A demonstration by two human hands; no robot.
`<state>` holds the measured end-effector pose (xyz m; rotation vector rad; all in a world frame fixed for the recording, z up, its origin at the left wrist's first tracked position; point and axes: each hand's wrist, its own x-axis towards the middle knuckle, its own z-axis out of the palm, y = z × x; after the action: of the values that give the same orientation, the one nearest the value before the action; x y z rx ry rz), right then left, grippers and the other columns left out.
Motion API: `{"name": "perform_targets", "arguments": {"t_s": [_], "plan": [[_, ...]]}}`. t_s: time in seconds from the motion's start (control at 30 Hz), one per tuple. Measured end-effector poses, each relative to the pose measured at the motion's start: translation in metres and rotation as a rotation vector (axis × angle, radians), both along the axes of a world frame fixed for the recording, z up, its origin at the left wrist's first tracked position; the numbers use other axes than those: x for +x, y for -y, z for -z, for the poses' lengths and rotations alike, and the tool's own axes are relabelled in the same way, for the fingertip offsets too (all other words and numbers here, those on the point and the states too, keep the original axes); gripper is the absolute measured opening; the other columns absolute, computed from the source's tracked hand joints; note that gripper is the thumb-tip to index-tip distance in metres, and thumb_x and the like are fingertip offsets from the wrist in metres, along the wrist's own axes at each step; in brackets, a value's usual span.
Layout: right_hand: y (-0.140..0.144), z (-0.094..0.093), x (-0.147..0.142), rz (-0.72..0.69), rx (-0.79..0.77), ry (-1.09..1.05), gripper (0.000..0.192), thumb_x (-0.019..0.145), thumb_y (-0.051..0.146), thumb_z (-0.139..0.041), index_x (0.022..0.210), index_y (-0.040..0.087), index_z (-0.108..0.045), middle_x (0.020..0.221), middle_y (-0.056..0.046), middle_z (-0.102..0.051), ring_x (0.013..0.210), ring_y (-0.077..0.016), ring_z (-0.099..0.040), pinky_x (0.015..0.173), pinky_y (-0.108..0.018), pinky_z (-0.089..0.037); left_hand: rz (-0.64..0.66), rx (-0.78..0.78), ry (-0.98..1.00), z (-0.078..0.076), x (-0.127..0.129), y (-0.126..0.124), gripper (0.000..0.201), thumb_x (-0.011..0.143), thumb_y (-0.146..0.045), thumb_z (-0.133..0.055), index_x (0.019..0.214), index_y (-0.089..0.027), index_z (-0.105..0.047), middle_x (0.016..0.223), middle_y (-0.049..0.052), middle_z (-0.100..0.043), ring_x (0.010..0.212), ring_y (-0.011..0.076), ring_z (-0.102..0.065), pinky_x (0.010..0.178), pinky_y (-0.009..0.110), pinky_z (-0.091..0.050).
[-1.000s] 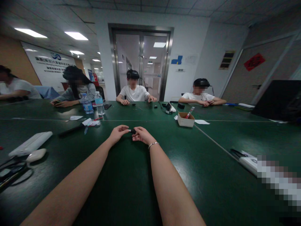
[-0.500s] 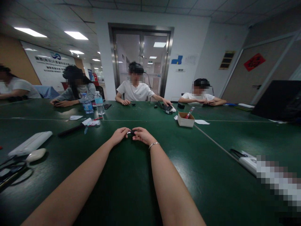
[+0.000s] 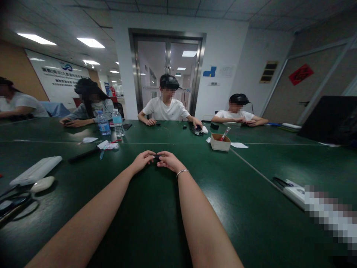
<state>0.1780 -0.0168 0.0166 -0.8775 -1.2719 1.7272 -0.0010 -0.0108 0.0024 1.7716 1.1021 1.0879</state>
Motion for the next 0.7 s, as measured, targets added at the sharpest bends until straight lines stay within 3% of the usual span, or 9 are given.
{"name": "perform_targets", "arguments": {"t_s": [0.1,0.3,0.57,0.7], "plan": [[-0.0005,0.0008,-0.0005,0.001,0.001,-0.004,0.023,0.084,-0.002,-0.043,0.101,0.012,-0.05,0.068,-0.002,-0.059,0.055,-0.0097,-0.062,0.06,-0.023,-0.056,0.017,0.003,-0.013,-0.0001,0.0004,0.0006,0.032,0.08,-0.04,-0.046,0.095,-0.015,-0.058,0.06,0.0,-0.056,0.055,0.0116,-0.051,0.056,0.024,-0.04],[-0.0003,-0.0002,-0.0005,0.004,-0.005,0.0,0.024,0.085,-0.002,-0.041,0.102,0.011,-0.05,0.07,-0.003,-0.06,0.056,-0.0094,-0.063,0.06,-0.023,-0.057,-0.004,0.017,-0.006,0.0039,-0.0009,-0.0023,0.028,0.076,-0.034,-0.053,0.096,-0.016,-0.059,0.072,0.002,-0.059,0.061,0.0114,-0.053,0.06,0.024,-0.043],[-0.0003,-0.0001,-0.0005,0.015,-0.006,0.008,0.023,0.085,-0.001,-0.043,0.102,0.011,-0.051,0.07,-0.002,-0.059,0.056,-0.0088,-0.062,0.06,-0.023,-0.057,0.036,-0.002,-0.037,-0.0017,-0.0003,0.0022,0.037,0.081,-0.047,-0.043,0.093,-0.015,-0.058,0.061,0.001,-0.058,0.056,0.012,-0.053,0.058,0.024,-0.042],[0.001,-0.0013,-0.0003,0.019,-0.01,-0.003,0.022,0.085,-0.002,-0.044,0.101,0.011,-0.051,0.07,-0.003,-0.059,0.056,-0.0094,-0.062,0.06,-0.023,-0.057,0.054,-0.02,0.034,-0.001,0.0007,0.0016,0.033,0.081,-0.043,-0.044,0.093,-0.014,-0.056,0.06,0.001,-0.059,0.056,0.0121,-0.054,0.057,0.024,-0.042]]}}
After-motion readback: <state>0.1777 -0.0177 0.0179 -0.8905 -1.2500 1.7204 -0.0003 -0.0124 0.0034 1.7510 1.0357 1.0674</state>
